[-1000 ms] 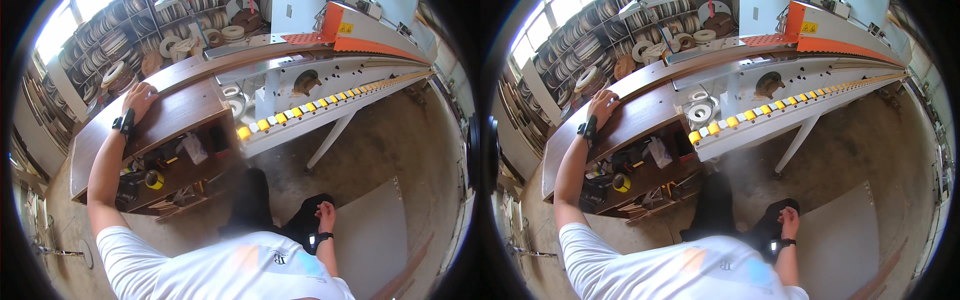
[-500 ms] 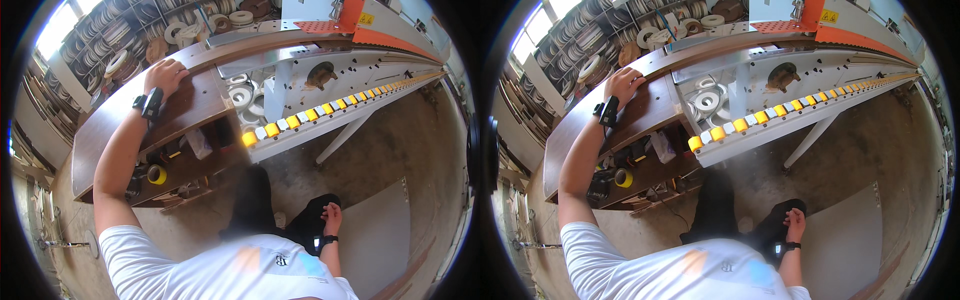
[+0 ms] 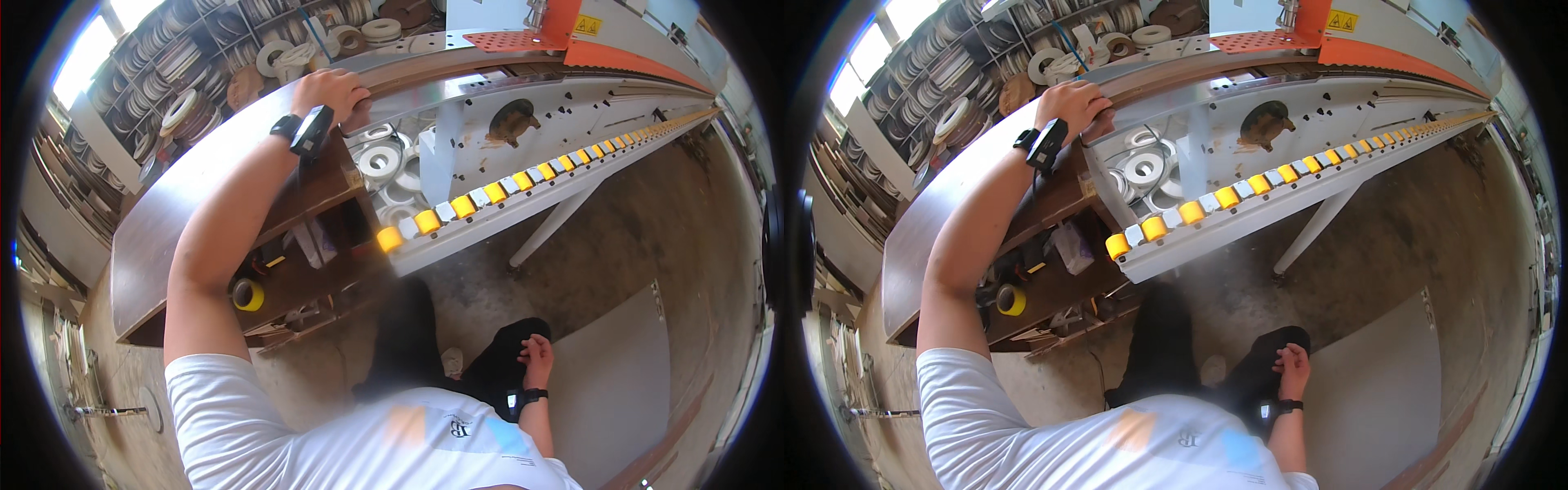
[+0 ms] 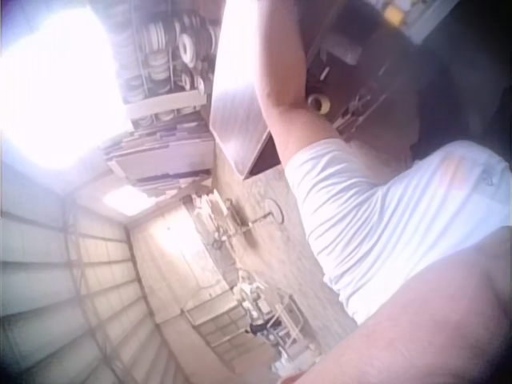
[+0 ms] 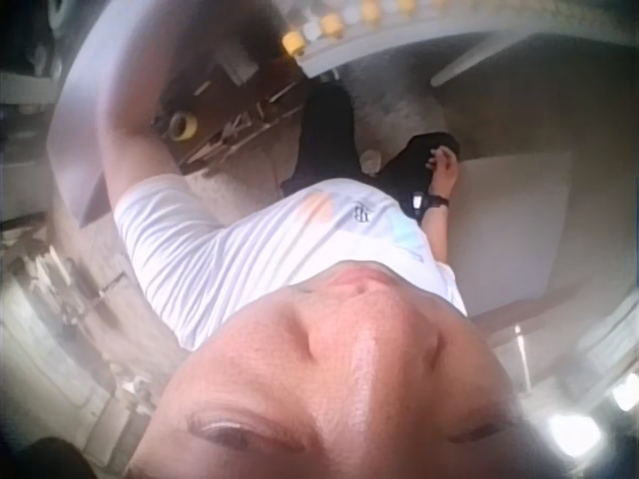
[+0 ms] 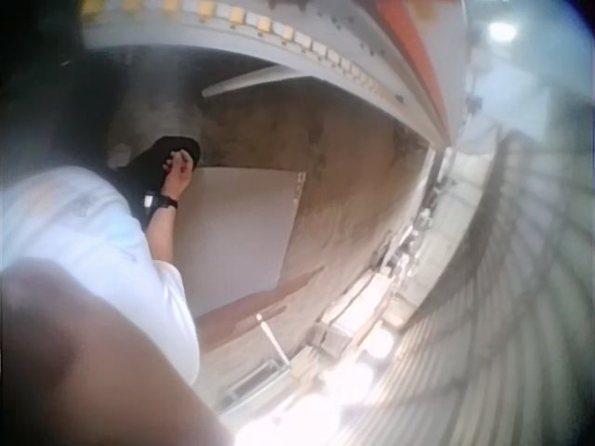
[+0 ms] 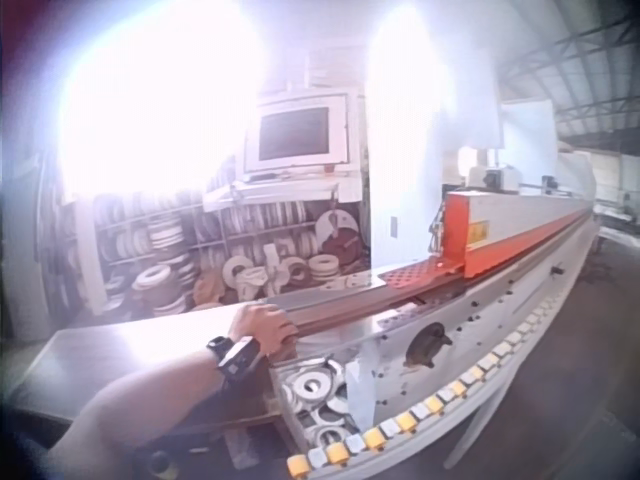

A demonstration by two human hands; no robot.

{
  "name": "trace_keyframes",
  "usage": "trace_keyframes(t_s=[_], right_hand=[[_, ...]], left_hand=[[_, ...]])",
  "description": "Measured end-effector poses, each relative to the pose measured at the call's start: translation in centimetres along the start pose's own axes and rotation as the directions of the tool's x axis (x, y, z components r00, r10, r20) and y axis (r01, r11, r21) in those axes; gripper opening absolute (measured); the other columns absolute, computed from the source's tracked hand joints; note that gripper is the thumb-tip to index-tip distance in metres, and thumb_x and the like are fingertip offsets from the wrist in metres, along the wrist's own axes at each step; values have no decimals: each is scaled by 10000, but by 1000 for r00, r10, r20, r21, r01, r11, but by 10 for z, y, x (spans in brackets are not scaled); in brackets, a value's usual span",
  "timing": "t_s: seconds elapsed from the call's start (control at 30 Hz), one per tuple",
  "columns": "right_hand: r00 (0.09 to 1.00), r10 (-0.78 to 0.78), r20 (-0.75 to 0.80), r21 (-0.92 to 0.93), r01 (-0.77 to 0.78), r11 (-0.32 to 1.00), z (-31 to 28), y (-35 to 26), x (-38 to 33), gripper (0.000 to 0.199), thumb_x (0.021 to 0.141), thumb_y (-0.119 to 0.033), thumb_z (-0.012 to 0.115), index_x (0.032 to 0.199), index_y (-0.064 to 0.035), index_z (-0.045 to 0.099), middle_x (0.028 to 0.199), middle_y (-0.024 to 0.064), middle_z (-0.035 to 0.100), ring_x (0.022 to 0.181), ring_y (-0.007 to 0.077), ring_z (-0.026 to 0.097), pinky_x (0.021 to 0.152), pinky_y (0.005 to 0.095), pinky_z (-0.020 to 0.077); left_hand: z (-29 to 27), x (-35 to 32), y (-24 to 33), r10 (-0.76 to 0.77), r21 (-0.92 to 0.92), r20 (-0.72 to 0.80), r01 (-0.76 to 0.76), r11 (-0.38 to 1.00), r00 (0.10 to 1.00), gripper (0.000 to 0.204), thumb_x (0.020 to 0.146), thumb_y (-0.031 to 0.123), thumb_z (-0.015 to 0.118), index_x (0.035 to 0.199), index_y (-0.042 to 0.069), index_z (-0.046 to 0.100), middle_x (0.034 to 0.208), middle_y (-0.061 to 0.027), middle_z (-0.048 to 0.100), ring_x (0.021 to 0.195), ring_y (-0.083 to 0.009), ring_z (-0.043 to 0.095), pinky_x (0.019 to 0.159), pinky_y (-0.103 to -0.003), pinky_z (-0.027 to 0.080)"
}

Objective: Operating an industrial edge banding machine to process wood panels, including loading tape and feeding boards.

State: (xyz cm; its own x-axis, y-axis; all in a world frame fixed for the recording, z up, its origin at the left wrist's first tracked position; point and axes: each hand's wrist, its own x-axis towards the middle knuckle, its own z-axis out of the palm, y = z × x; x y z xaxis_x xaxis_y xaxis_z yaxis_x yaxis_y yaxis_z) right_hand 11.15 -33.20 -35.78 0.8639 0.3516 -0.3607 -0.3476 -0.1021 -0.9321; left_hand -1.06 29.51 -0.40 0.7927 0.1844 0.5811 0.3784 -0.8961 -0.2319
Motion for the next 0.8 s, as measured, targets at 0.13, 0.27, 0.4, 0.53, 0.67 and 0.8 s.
trace_keyframes(t_s=[0.13, 0.27, 0.4, 0.53, 0.67, 0.8], right_hand=[[1000, 9, -16, -6, -9, 1000, -1, 0, -1, 240, 1052, -180, 703, 1259, -60, 683, 1032, 61, 760, 822, 98, 684, 691, 268, 604], [1000, 7, -16, 20, -7, 1000, -3, 2, -1, 253, 1044, -186, 712, 1260, -57, 686, 1024, 66, 766, 821, 106, 687, 695, 275, 610], [1000, 7, -28, 17, -7, 1000, -2, 1, -2, 264, 1036, -181, 711, 1262, -46, 685, 1021, 75, 770, 830, 121, 695, 705, 284, 615], [999, 6, -49, 6, -6, 1000, -1, -2, -4, 277, 1031, -178, 711, 1267, -35, 682, 1024, 86, 769, 830, 133, 699, 711, 291, 622], [998, -17, -68, 34, 20, 999, -2, -2, -9, 282, 1029, -174, 713, 1264, -22, 680, 1025, 103, 768, 817, 141, 699, 707, 302, 627], [994, -30, -104, 51, 35, 998, -3, 1, -9, 286, 1024, -184, 725, 1244, -7, 680, 1025, 113, 766, 798, 140, 699, 699, 306, 627]], left_hand=[[12, 26, 24, 25, 5, -10, -25, 1000, 1000, 292, 1004, 388, 704, 930, 112, 766, 917, -90, 751, 891, -323, 754, 785, -445, 612], [30, 59, 40, 34, 26, 36, -35, 999, 999, 364, 1021, 454, 664, 922, 120, 768, 929, -97, 767, 892, -341, 756, 774, -462, 607], [52, 91, 55, 25, 59, 100, -31, 998, 995, 413, 1033, 493, 624, 924, 124, 773, 943, -108, 782, 917, -351, 751, 794, -476, 597], [68, 116, 74, 35, 23, 96, -37, 999, 995, 408, 1035, 487, 617, 953, 118, 769, 954, -114, 782, 938, -362, 747, 819, -483, 591], [81, 131, 84, 68, -96, 35, -65, 993, 997, 304, 997, 387, 642, 976, 111, 767, 991, -148, 776, 968, -391, 740, 835, -506, 593], [84, 128, 77, 9, -228, 16, -5, 974, 1000, 245, 986, 311, 628, 983, 105, 760, 1026, -165, 770, 994, -408, 728, 872, -519, 583]])
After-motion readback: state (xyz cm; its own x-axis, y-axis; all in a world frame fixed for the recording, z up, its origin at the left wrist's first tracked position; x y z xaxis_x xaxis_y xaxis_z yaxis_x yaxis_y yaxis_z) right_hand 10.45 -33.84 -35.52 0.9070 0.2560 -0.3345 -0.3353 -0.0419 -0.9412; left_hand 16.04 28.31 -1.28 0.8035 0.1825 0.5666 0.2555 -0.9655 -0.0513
